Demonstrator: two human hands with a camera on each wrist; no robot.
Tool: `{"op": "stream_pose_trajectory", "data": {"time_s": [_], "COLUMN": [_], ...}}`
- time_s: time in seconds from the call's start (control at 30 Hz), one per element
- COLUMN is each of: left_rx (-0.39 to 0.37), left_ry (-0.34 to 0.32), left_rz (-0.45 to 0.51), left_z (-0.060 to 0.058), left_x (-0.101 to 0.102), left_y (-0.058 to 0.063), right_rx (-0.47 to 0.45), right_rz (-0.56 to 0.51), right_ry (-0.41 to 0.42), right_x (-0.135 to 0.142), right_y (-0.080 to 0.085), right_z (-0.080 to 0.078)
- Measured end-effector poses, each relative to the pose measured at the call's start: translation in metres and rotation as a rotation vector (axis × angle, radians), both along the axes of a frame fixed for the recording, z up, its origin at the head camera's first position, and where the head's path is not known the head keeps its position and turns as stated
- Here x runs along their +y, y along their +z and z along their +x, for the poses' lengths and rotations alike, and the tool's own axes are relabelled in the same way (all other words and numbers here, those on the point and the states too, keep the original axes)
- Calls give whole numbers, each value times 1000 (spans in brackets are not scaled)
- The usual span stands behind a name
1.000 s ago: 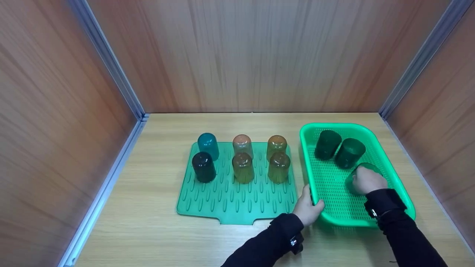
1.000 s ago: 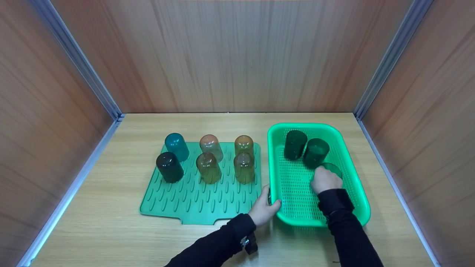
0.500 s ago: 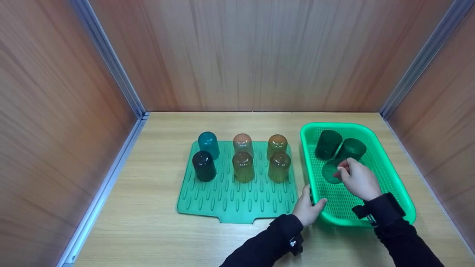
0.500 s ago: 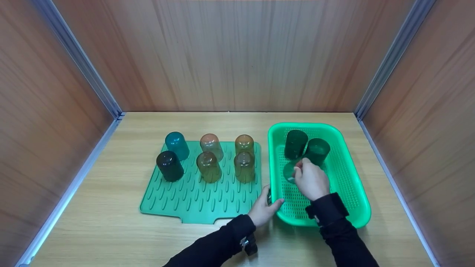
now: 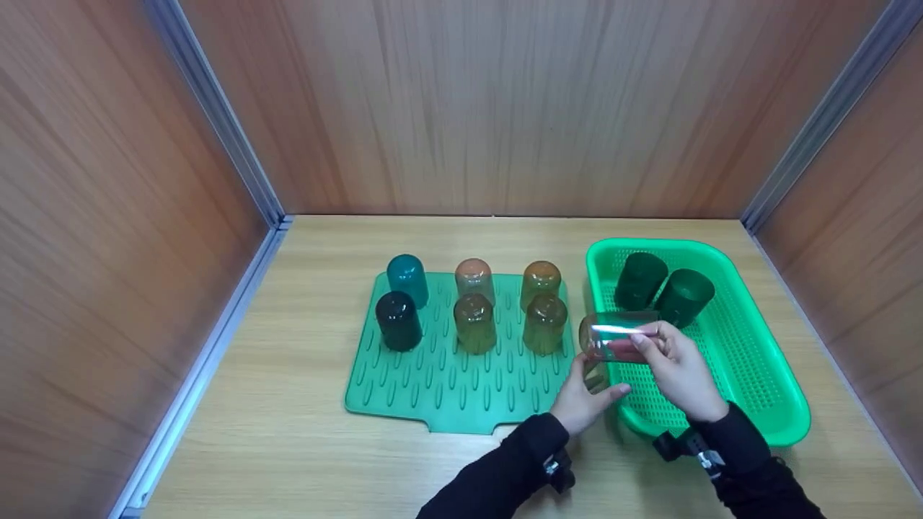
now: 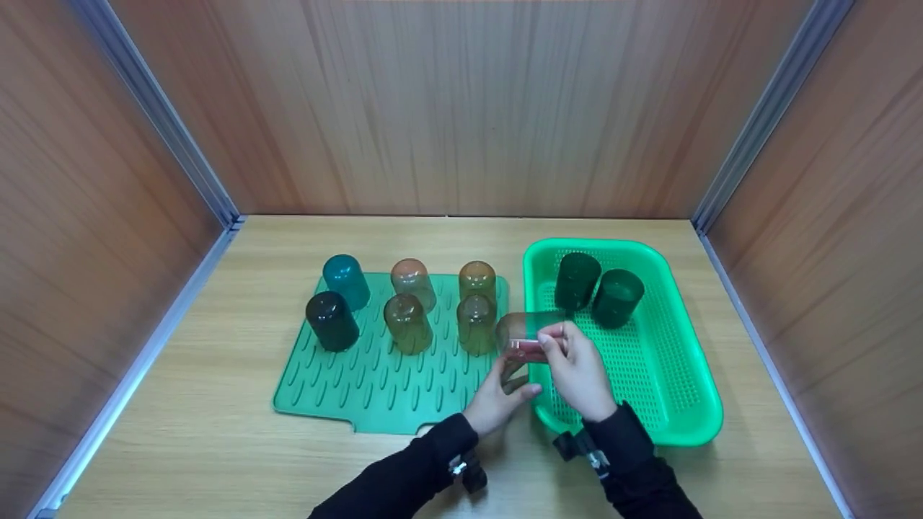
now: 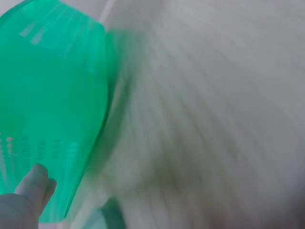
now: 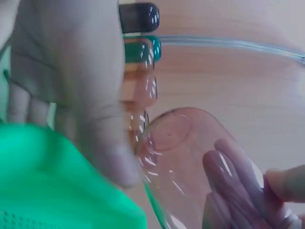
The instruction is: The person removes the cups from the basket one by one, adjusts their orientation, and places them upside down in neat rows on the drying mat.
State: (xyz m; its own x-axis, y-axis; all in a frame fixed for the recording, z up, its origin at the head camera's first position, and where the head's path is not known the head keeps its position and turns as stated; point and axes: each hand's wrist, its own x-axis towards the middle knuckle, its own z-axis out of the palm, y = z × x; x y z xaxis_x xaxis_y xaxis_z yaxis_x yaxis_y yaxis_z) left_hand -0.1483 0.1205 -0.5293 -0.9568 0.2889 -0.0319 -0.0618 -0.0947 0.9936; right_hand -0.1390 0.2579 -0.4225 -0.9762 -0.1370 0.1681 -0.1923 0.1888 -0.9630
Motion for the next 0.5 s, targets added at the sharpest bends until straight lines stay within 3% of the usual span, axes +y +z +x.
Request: {"op": "stream_pose_trajectory", "data": {"time_s": [0.23, 0.3, 0.5], "left_rx": [-102, -121, -94], "left_ry": [4, 16, 40], "left_rz": [340, 398, 354], "left_z": [-7, -8, -9], "left_x": [-30, -36, -48], "left_y": [17, 23, 28], "right_rx": [-41, -41, -3], "right_rz": [-67, -70, -96], "right_ry": [4, 17, -13], "right_x": [-15, -21, -40], "right_y": [-11, -15, -30], "right_z": [10, 12, 15]}}
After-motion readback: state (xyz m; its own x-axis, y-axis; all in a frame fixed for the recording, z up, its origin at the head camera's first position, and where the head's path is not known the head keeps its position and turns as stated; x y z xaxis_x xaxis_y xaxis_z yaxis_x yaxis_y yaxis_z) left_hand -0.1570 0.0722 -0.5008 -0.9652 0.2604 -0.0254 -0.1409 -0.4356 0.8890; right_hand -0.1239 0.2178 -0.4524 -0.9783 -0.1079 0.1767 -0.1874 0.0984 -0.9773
